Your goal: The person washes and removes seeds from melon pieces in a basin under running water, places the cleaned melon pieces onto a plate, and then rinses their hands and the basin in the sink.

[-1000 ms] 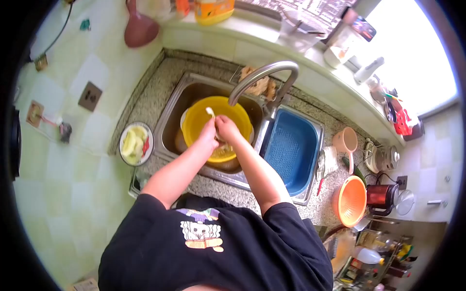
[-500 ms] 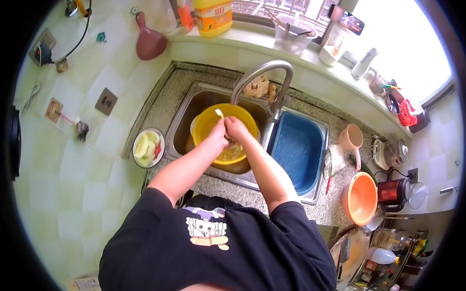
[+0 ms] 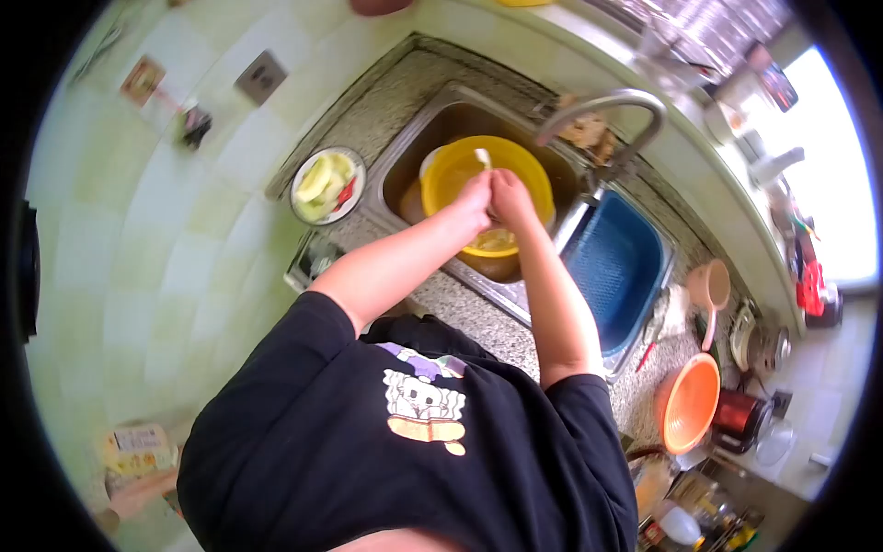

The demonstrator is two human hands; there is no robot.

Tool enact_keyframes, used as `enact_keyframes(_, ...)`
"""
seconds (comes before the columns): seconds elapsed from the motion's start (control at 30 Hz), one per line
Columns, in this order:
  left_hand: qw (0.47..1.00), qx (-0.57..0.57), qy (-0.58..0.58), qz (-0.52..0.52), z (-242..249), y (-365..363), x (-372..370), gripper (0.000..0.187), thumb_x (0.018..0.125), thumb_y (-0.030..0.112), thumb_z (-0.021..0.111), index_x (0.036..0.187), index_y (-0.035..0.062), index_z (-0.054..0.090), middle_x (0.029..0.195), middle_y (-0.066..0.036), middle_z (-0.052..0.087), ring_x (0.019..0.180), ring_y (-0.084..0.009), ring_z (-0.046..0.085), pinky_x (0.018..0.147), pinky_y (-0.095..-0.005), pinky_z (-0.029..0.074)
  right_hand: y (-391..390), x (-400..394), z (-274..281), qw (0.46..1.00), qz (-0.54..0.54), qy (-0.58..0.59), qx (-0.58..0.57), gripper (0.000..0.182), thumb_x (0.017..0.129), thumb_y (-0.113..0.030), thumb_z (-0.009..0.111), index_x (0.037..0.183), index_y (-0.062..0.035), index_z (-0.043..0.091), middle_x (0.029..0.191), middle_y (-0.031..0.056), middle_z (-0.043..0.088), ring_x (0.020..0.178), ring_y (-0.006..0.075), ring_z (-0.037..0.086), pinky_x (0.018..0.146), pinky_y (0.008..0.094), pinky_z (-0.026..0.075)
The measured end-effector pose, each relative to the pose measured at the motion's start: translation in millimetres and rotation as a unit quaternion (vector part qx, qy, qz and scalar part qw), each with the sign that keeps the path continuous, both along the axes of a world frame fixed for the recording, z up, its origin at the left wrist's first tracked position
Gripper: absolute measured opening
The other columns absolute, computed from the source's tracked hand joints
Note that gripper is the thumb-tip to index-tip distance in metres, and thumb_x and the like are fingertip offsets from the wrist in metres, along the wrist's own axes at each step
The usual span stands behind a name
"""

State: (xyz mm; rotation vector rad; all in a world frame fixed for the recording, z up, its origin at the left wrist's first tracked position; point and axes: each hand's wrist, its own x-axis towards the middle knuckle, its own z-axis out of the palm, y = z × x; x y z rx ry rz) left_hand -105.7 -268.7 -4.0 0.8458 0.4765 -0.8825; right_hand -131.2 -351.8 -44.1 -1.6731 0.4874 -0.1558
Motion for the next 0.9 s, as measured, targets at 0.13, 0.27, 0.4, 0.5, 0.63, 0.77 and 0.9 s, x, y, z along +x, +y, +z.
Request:
enact_keyframes(0.13, 0.986, -0.004, -0.119, 0.114, -13.3, 12.3, -4.8, 0.021, 0.091, 0.026, 0.046, 0.103, 0.0097, 0.051, 0.097, -0.009, 0.058, 0.089, -0.0209, 0.054, 0.076, -0.0363, 0.046, 29.5, -3.4, 30.4, 0.998, 0.004, -0.027, 0.054, 0.029, 0.091, -0.022, 0.045, 0.108, -0.0020, 0.057, 0.097, 0.0124, 0.061, 0.088, 0.0191, 0.057, 0.078, 0.0298, 0.045)
enact_keyframes(0.27, 0.964, 0.021, -0.185, 0.188, 30.8, 81.9, -24.8, 0.028, 0.093, 0.026, 0.046, 0.114, 0.0083, 0.049, 0.105, -0.007, 0.055, 0.093, -0.0168, 0.052, 0.081, -0.0307, 0.044, 96.1, -3.3, 63.8, 0.996, 0.038, -0.040, 0.071, 0.028, 0.092, -0.019, 0.045, 0.112, -0.0015, 0.056, 0.101, 0.0119, 0.061, 0.091, 0.0180, 0.057, 0.080, 0.0276, 0.045)
enact_keyframes(0.4, 0.944, 0.005, -0.177, 0.278, 45.6, 167.8, -33.3, 0.027, 0.093, 0.024, 0.045, 0.114, 0.0072, 0.047, 0.104, -0.005, 0.054, 0.093, -0.0140, 0.053, 0.079, -0.0285, 0.047, 180.6, -1.3, 76.3, 0.992, 0.112, -0.050, -0.032, 0.028, 0.090, -0.019, 0.048, 0.113, -0.0043, 0.056, 0.105, 0.0145, 0.060, 0.096, 0.0212, 0.057, 0.084, 0.0302, 0.043)
enact_keyframes(0.5, 0.928, 0.023, -0.214, 0.303, 36.8, 242.0, -38.4, 0.030, 0.094, 0.027, 0.045, 0.118, 0.0099, 0.046, 0.106, -0.004, 0.054, 0.096, -0.0130, 0.053, 0.082, -0.0280, 0.045, 251.9, 1.8, 66.5, 0.979, 0.162, -0.092, -0.081, 0.027, 0.088, -0.018, 0.048, 0.111, -0.0054, 0.057, 0.105, 0.0155, 0.059, 0.097, 0.0274, 0.057, 0.086, 0.0340, 0.043)
enact_keyframes(0.63, 0.924, 0.084, -0.171, 0.333, 0.7, 323.8, -41.9, 0.031, 0.095, 0.028, 0.041, 0.120, 0.0104, 0.044, 0.109, -0.005, 0.053, 0.099, -0.0143, 0.053, 0.084, -0.0295, 0.045, 336.4, -0.3, 45.5, 0.970, 0.208, -0.079, -0.097, 0.027, 0.087, -0.019, 0.049, 0.108, -0.0058, 0.057, 0.106, 0.0167, 0.057, 0.097, 0.0330, 0.056, 0.084, 0.0363, 0.044)
enact_keyframes(0.77, 0.951, 0.101, -0.002, 0.292, -99.4, 366.6, -13.7, 0.037, 0.095, 0.036, 0.036, 0.118, 0.0100, 0.045, 0.106, -0.006, 0.055, 0.099, -0.0196, 0.054, 0.083, -0.0355, 0.046, 368.6, 21.3, -65.1, 0.950, 0.279, 0.037, -0.137, 0.036, 0.087, -0.028, 0.047, 0.117, -0.0080, 0.054, 0.113, 0.0186, 0.055, 0.102, 0.0340, 0.054, 0.086, 0.0373, 0.043)
enact_keyframes(0.9, 0.976, 0.006, 0.166, 0.138, -177.4, 395.6, 9.3, 0.047, 0.092, 0.048, 0.031, 0.119, 0.0121, 0.047, 0.109, -0.008, 0.057, 0.101, -0.0263, 0.054, 0.087, -0.0437, 0.043, 358.9, 17.5, -124.7, 0.938, 0.282, 0.143, -0.144, 0.045, 0.087, -0.024, 0.047, 0.128, -0.0045, 0.043, 0.125, 0.0204, 0.048, 0.116, 0.0319, 0.046, 0.096, 0.0338, 0.036)
